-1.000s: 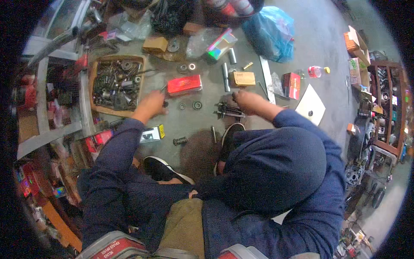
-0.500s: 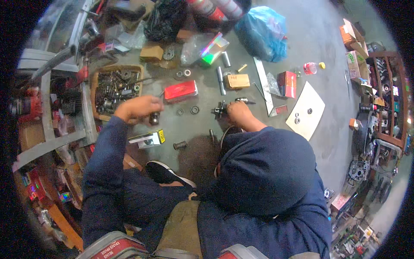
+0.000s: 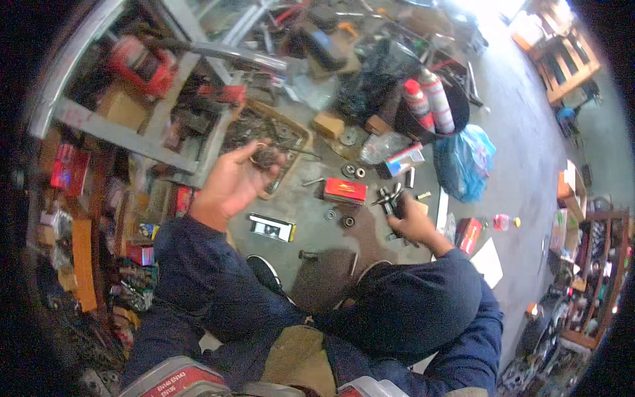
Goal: Repairing or assembling motorcycle engine components using a manual press and specialized tools.
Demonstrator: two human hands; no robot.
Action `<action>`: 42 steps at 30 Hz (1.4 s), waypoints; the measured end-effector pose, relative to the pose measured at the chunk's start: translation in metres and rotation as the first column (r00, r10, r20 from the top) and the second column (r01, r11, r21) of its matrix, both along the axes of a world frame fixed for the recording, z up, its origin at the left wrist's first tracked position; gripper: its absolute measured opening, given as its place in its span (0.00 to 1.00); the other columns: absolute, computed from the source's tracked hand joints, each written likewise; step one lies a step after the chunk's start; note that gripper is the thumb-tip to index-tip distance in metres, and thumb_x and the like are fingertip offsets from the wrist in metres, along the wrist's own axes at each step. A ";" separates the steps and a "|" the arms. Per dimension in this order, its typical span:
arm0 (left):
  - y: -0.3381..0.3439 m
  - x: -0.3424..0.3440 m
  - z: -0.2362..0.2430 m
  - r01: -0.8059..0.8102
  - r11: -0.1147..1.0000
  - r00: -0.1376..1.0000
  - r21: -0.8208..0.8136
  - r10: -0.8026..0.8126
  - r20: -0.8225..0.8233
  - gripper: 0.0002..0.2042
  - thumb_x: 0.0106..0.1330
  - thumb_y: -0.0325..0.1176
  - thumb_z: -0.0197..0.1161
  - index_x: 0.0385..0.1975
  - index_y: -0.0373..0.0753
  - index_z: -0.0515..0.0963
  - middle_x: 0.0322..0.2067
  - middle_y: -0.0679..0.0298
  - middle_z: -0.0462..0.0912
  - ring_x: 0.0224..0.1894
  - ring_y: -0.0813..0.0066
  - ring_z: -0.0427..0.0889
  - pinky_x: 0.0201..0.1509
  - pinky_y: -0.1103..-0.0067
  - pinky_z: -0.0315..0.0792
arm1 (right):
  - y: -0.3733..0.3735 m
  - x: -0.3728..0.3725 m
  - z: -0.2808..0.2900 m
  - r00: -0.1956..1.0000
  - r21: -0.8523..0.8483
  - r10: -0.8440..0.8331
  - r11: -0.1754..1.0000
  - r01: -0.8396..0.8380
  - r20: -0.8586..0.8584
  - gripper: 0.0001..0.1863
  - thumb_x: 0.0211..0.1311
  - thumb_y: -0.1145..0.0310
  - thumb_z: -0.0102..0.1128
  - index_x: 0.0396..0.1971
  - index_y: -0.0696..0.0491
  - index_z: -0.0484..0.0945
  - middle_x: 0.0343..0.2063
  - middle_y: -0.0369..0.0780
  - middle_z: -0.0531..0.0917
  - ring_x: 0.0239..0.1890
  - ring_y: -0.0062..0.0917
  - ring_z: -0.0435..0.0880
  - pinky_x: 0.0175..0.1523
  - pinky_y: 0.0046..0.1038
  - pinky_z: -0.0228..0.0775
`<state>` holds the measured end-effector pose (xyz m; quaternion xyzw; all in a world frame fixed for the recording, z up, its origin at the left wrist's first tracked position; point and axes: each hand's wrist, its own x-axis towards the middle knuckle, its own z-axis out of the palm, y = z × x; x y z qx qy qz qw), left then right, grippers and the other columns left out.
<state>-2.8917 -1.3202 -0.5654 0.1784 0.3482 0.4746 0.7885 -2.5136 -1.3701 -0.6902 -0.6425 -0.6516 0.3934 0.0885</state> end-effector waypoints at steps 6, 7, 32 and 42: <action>-0.003 0.010 0.013 -0.198 0.942 0.980 0.272 0.199 0.023 0.10 0.69 0.25 0.50 0.49 0.35 0.66 0.47 0.55 0.74 0.54 0.55 0.75 0.57 0.62 0.74 | 0.068 -0.029 0.179 0.978 0.264 0.170 0.955 -0.133 -0.122 0.26 0.46 0.73 0.72 0.46 0.61 0.71 0.35 0.43 0.80 0.38 0.23 0.78 0.44 0.27 0.72; -0.002 0.014 0.016 -0.197 0.943 0.979 0.268 0.203 0.005 0.10 0.69 0.25 0.50 0.49 0.35 0.66 0.47 0.55 0.74 0.54 0.55 0.75 0.57 0.62 0.74 | 0.069 -0.036 0.198 0.978 0.284 0.163 0.951 -0.121 -0.129 0.28 0.47 0.71 0.73 0.48 0.61 0.72 0.37 0.41 0.79 0.41 0.24 0.78 0.47 0.26 0.72; 0.004 0.028 0.011 -0.073 0.877 0.996 0.476 0.086 -0.006 0.20 0.64 0.27 0.59 0.56 0.34 0.67 0.46 0.59 0.78 0.50 0.68 0.78 0.58 0.74 0.71 | 0.042 -0.126 0.161 0.759 -0.091 0.087 0.978 -0.189 -0.645 0.20 0.63 0.57 0.61 0.40 0.61 0.78 0.25 0.32 0.80 0.28 0.13 0.77 0.33 0.20 0.70; 0.012 0.022 0.003 0.038 0.817 0.995 0.575 -0.085 0.055 0.22 0.62 0.30 0.63 0.54 0.36 0.65 0.46 0.59 0.76 0.56 0.59 0.74 0.63 0.66 0.65 | 0.048 -0.120 0.159 0.724 -0.151 0.067 0.961 -0.232 -0.687 0.22 0.62 0.53 0.62 0.37 0.62 0.79 0.24 0.32 0.80 0.28 0.14 0.77 0.34 0.20 0.70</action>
